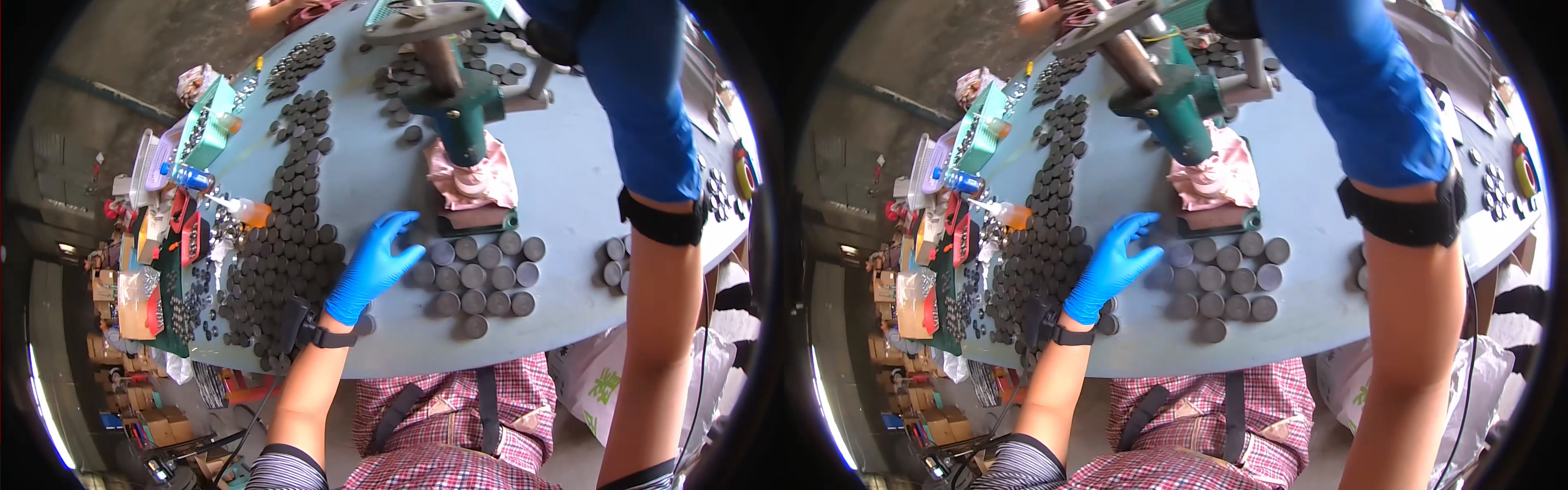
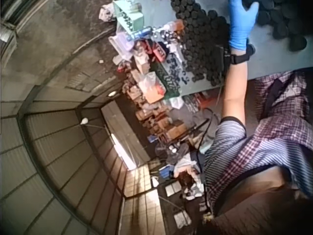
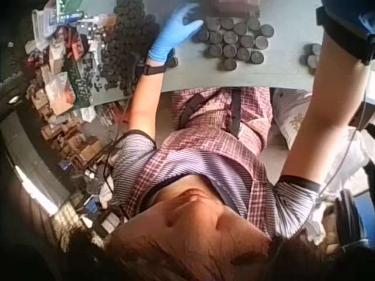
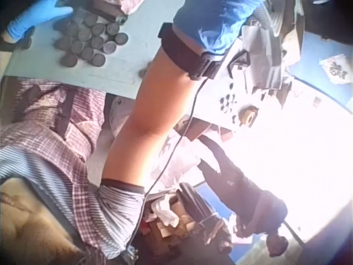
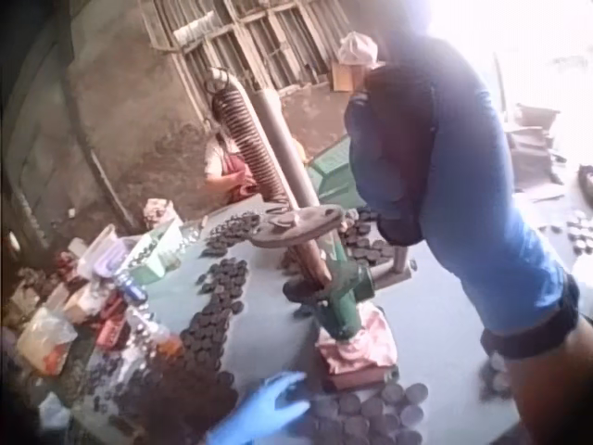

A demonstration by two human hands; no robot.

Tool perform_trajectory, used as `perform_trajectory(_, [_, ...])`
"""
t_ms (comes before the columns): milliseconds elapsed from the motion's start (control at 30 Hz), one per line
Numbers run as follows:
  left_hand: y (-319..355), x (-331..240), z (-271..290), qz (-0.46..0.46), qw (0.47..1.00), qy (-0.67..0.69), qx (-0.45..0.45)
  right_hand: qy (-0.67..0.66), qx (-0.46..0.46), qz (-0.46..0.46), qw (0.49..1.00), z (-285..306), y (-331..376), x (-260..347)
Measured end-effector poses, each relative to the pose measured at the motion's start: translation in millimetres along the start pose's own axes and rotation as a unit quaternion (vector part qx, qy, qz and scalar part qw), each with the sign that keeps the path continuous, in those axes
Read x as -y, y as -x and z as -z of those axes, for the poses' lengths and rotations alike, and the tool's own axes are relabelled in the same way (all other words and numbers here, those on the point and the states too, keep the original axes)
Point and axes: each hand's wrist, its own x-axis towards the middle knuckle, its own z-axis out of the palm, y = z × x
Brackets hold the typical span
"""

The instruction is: Using a manual hand press to process small circular rubber or plastic caps at a workstation.

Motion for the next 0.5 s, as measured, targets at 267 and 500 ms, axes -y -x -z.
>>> perform_trajectory(267, [-100,108,83,-0.042,0.888,-0.367,-0.272,0.100,-0.091,0.073,0.988,-15,2,-13])
perform_trajectory(500, [-103,136,87,-0.027,0.877,-0.436,-0.203,0.000,-0.146,0.001,0.989,-22,-2,0])
